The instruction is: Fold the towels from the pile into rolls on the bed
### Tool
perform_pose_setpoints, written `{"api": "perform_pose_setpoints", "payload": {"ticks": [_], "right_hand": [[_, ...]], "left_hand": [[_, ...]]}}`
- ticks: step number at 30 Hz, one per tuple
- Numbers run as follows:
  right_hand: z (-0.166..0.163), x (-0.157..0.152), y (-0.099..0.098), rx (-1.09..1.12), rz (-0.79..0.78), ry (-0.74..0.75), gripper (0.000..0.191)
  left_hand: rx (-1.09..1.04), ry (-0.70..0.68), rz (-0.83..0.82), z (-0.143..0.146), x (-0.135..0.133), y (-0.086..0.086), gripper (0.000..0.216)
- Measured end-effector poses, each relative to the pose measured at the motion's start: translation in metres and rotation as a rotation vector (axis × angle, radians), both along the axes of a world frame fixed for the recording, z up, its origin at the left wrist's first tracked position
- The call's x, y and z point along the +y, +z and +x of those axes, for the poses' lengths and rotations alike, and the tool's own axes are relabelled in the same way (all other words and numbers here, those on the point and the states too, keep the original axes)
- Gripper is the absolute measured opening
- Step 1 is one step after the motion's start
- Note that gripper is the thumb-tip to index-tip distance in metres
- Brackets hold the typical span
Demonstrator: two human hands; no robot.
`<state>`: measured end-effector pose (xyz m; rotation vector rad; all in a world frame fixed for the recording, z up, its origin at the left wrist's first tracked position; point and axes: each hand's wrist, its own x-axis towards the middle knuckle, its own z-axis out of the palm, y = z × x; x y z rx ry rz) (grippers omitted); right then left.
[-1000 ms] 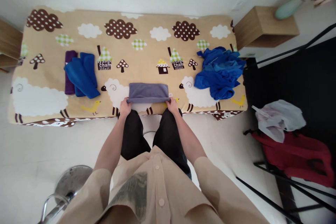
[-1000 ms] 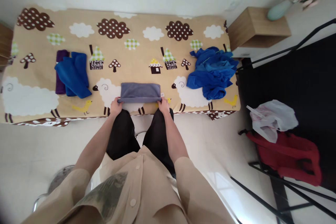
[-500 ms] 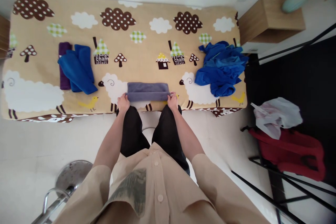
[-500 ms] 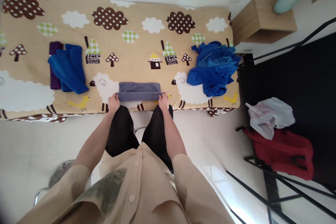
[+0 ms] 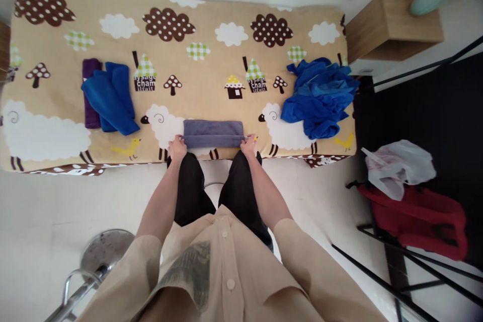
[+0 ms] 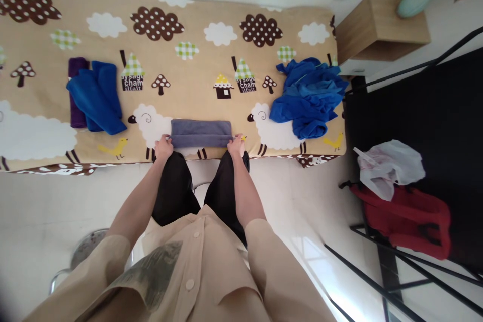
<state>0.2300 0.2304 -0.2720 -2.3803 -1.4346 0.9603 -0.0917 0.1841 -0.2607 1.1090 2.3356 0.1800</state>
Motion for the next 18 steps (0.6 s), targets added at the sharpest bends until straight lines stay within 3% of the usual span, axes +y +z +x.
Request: {"api": "perform_pose_setpoints", "payload": {"ticks": [6, 11, 15, 18], "right_hand": [[0.001, -0.002, -0.001, -0.016, 0.035, 0.045, 0.025], [0.003, -0.003, 0.003, -0.085, 0.2, 0.203, 0.019], [-0.001, -0.006, 0.01, -0.146, 0.26, 0.456, 0.035], [-0.006, -0.008, 0.012, -0.136, 0.26, 0.556, 0.044]], "left_hand": [[-0.009, -0.029, -0.025, -0.003, -0.002, -0.003, 0.039], [0.122, -0.143, 0.193, 0.002, -0.007, 0.005, 0.034], [0.06, -0.339, 0.273, 0.006, -0.007, 0.007, 0.036], [-0.018, -0.353, 0.255, 0.008, -0.006, 0.005, 0.039]]}}
